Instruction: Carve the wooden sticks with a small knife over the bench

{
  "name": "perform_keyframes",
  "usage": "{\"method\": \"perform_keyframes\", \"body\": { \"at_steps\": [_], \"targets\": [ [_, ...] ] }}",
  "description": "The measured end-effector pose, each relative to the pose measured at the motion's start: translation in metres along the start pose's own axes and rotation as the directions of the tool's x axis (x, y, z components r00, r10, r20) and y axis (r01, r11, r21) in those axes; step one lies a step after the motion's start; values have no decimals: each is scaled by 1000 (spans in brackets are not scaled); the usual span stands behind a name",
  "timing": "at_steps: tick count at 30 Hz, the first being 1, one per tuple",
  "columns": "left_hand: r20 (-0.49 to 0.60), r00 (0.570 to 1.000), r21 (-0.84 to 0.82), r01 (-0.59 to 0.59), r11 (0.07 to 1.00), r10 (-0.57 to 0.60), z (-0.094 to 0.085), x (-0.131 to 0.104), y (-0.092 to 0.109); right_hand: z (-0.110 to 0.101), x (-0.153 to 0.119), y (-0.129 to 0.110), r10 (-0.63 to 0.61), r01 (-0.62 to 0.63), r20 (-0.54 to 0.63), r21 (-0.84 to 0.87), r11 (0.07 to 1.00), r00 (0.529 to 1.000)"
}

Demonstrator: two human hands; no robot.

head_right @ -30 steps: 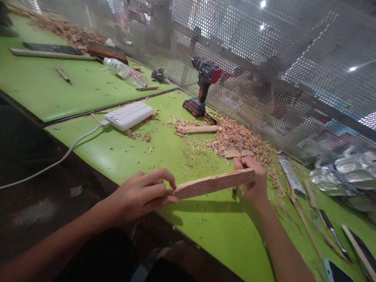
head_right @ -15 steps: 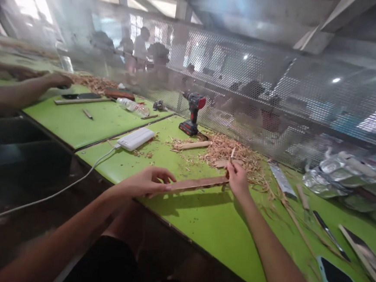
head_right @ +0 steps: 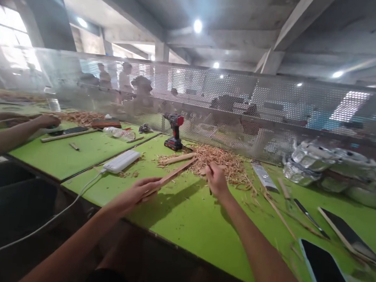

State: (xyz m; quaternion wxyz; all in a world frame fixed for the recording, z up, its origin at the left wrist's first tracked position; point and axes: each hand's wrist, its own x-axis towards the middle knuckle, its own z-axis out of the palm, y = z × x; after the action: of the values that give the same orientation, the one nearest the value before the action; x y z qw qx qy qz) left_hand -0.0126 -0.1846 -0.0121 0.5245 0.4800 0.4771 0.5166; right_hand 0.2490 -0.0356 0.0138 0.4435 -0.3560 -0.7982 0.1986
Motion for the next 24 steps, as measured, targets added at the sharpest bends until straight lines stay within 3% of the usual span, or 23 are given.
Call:
{"method": "perform_keyframes", "body": {
  "at_steps": [5,9,18,24],
  "targets": [
    [54,998,-5,-11,1000,11,6,-2,-3,21,-12,-20,-26,26,262,2,1000,965],
    [6,998,34,-62,997,62,7,-1,-12,40,-14,-32,-85,122,402,-69,990,912],
    [-123,983,139,-116,983,133,9,-1,-18,56,-13,-45,-57,134,352,-198,971,934],
    [-231,937,210,-215,954,262,10,2,-23,63,-12,-49,-97,176,341,-210,962,935]
  ]
}}
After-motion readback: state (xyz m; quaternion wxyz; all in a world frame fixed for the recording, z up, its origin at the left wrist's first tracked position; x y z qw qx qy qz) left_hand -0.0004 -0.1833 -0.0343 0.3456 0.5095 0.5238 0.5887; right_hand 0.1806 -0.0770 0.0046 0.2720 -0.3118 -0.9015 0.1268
